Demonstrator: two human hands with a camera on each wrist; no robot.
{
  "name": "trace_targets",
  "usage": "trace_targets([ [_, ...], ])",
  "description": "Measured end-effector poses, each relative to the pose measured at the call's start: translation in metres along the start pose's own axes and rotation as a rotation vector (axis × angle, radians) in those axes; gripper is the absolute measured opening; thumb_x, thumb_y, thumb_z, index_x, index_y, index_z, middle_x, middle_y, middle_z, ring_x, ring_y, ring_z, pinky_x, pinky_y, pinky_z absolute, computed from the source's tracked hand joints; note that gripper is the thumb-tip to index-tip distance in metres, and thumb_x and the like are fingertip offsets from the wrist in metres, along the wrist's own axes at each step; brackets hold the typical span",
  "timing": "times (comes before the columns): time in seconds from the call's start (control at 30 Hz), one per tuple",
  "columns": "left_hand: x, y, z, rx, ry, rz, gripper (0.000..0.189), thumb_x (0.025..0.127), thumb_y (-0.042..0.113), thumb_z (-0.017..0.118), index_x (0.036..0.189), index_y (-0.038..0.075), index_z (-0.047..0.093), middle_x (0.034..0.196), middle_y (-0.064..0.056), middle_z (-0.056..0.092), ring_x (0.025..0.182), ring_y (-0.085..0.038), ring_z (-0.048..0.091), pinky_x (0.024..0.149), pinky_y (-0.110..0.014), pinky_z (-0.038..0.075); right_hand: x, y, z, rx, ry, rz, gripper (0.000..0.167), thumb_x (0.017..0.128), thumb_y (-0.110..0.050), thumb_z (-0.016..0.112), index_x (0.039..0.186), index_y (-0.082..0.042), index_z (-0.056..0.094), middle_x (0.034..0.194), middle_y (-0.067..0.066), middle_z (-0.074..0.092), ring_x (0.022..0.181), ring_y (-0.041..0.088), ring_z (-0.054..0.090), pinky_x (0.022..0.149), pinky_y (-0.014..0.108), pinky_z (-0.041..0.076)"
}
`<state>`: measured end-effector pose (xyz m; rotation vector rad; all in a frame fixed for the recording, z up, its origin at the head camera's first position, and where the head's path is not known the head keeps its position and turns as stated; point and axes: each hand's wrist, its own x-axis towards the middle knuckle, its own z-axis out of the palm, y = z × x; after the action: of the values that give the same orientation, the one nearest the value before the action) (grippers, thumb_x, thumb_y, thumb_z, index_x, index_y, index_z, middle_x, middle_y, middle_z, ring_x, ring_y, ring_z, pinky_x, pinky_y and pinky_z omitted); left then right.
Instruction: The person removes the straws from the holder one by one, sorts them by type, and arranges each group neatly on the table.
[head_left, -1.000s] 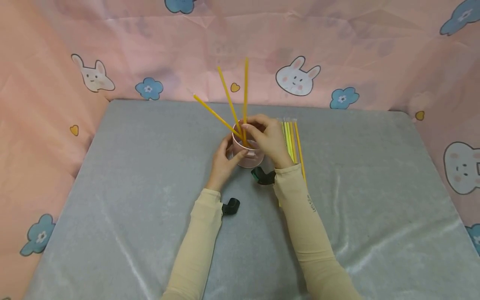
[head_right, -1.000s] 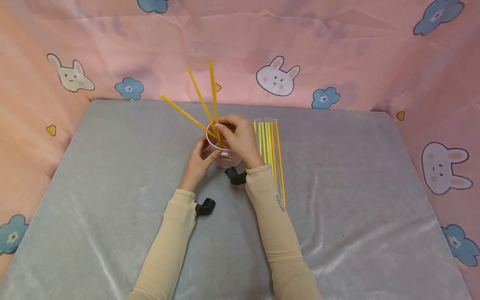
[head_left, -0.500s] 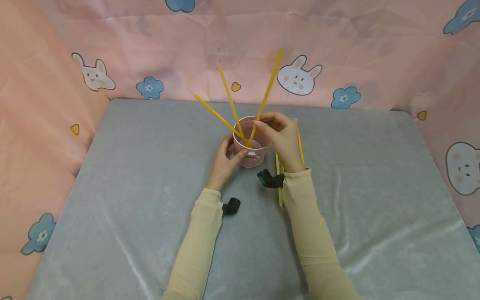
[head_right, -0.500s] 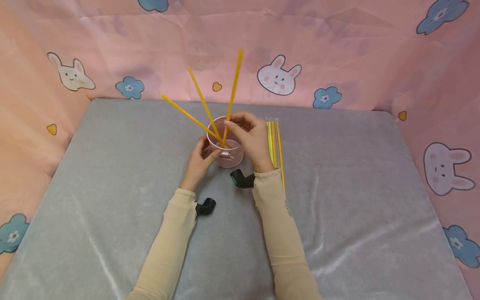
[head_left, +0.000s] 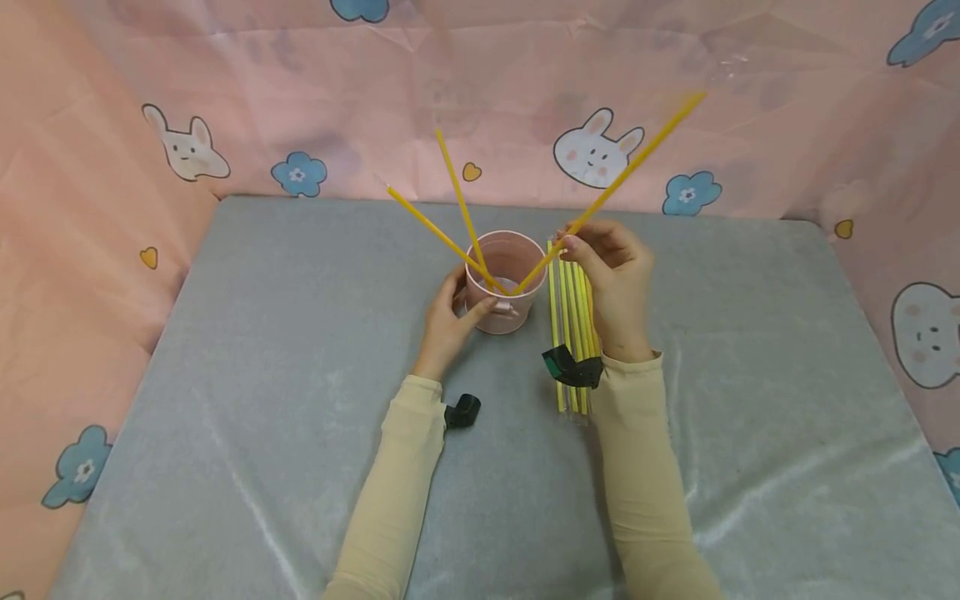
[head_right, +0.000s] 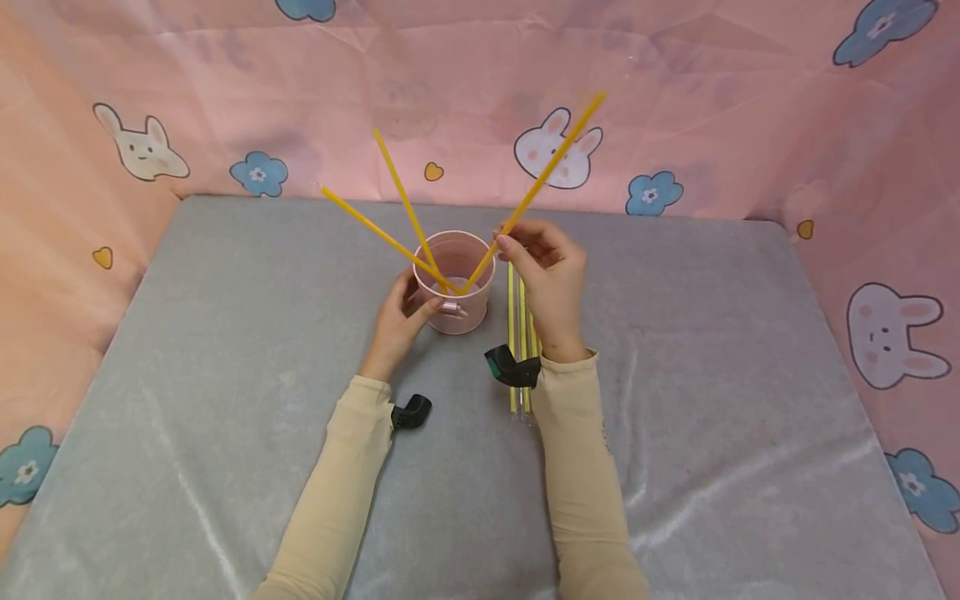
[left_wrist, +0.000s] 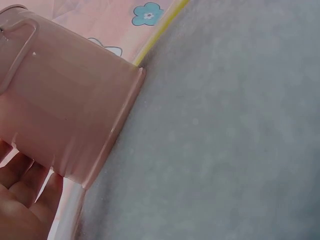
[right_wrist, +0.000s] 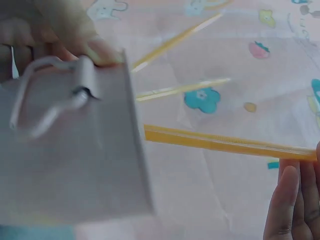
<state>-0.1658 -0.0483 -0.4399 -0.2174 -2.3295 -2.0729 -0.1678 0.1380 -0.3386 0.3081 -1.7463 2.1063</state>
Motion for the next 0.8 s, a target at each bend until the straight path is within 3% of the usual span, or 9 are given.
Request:
trace_targets([
  [0.07,0.000,0.001,0.000,0.000,0.001,-0.002,0.066,0.087,0.019,0.070,0.142,0.001,0.038,0.141,-0.015,0.044,0.130,-0.022,0.041,0.108,-0.031,0.034,-0.001,-0.004,-0.004,0.019,0.022,-0.030,0.008,0.085,0.004,0.066,0.091,0.009,0.066,0.086,0.010,0.069,0.078,0.021,0.064,0.071,0.028,0.054],
  [0.17,0.001,0.001,0.001,0.007,0.006,-0.007,0.065,0.086,0.011,0.070,0.142,0.001,0.038,0.141,-0.015,0.044,0.130,-0.023,0.041,0.107,-0.032,0.034,-0.001,-0.008,-0.011,0.048,0.051,-0.071,0.008,0.084,0.006,0.065,0.090,0.012,0.065,0.085,0.011,0.069,0.077,0.022,0.064,0.070,0.029,0.054],
  [0.37,0.001,0.001,0.001,0.011,0.014,-0.010,0.065,0.086,0.013,0.071,0.142,0.002,0.039,0.141,-0.013,0.045,0.128,-0.021,0.042,0.106,-0.031,0.035,-0.001,-0.012,-0.024,0.117,0.096,-0.080,0.009,0.083,0.010,0.065,0.092,0.013,0.065,0.085,0.015,0.069,0.078,0.024,0.065,0.070,0.030,0.054],
  [0.8,0.000,0.001,0.001,0.022,0.014,-0.008,0.063,0.087,0.016,0.069,0.142,0.004,0.040,0.140,-0.011,0.046,0.127,-0.019,0.043,0.105,-0.031,0.036,-0.002,-0.022,-0.047,0.158,0.169,-0.099,0.012,0.083,0.011,0.064,0.091,0.020,0.061,0.083,0.019,0.067,0.079,0.030,0.064,0.067,0.031,0.054],
])
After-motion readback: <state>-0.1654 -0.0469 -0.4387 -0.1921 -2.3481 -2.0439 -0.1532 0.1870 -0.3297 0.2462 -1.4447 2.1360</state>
